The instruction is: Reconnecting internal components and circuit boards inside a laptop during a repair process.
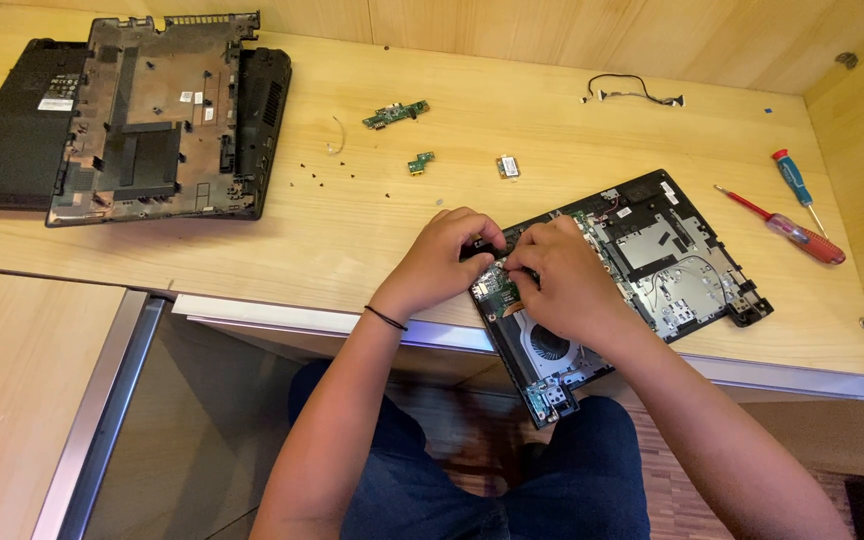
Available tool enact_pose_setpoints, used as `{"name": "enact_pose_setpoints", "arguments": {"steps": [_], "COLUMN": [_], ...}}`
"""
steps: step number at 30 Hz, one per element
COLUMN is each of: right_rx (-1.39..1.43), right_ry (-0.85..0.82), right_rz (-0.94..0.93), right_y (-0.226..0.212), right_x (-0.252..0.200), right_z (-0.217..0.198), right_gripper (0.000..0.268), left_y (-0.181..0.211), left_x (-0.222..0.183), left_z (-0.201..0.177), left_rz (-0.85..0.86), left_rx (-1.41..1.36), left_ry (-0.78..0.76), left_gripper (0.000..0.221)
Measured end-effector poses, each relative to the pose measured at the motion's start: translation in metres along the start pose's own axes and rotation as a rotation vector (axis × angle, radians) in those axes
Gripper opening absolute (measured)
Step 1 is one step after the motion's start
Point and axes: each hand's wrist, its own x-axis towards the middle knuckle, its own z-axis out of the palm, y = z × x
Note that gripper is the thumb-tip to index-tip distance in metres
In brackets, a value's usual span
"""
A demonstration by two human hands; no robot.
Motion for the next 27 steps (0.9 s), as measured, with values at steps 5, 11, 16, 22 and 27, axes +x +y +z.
{"name": "enact_pose_setpoints", "arguments": {"steps": [5, 11, 16, 22, 27], "right_rx": [0.049, 0.145, 0.137, 0.107, 0.12], "right_ry": [0.002, 0.007, 0.033, 0.105, 0.306], "right_rz": [-0.051, -0.06, -0.105, -0.108, -0.049], "right_y": [-0.006, -0.003, 0.001, 0.002, -0.008], "right_x": [-0.011, -0.018, -0.027, -0.048, -0.061], "right_z": [-0.015, -0.021, -0.02, -0.016, -0.008], "right_gripper": [0.011, 0.014, 0.008, 0.006, 0.009], "left_y": [0.006, 0.018, 0.027, 0.034, 0.048], "left_x": [-0.021, -0.039, -0.052, -0.067, -0.079], "left_z": [-0.006, -0.005, -0.002, 0.009, 0.015], "left_rz": [0.037, 0.048, 0.04, 0.087, 0.073], "left_rx": [0.059, 0.135, 0.167, 0.225, 0.204], "left_ry": [0.042, 0.043, 0.029, 0.085, 0.117], "left_gripper": [0.024, 0.03, 0.035, 0.042, 0.04]}}
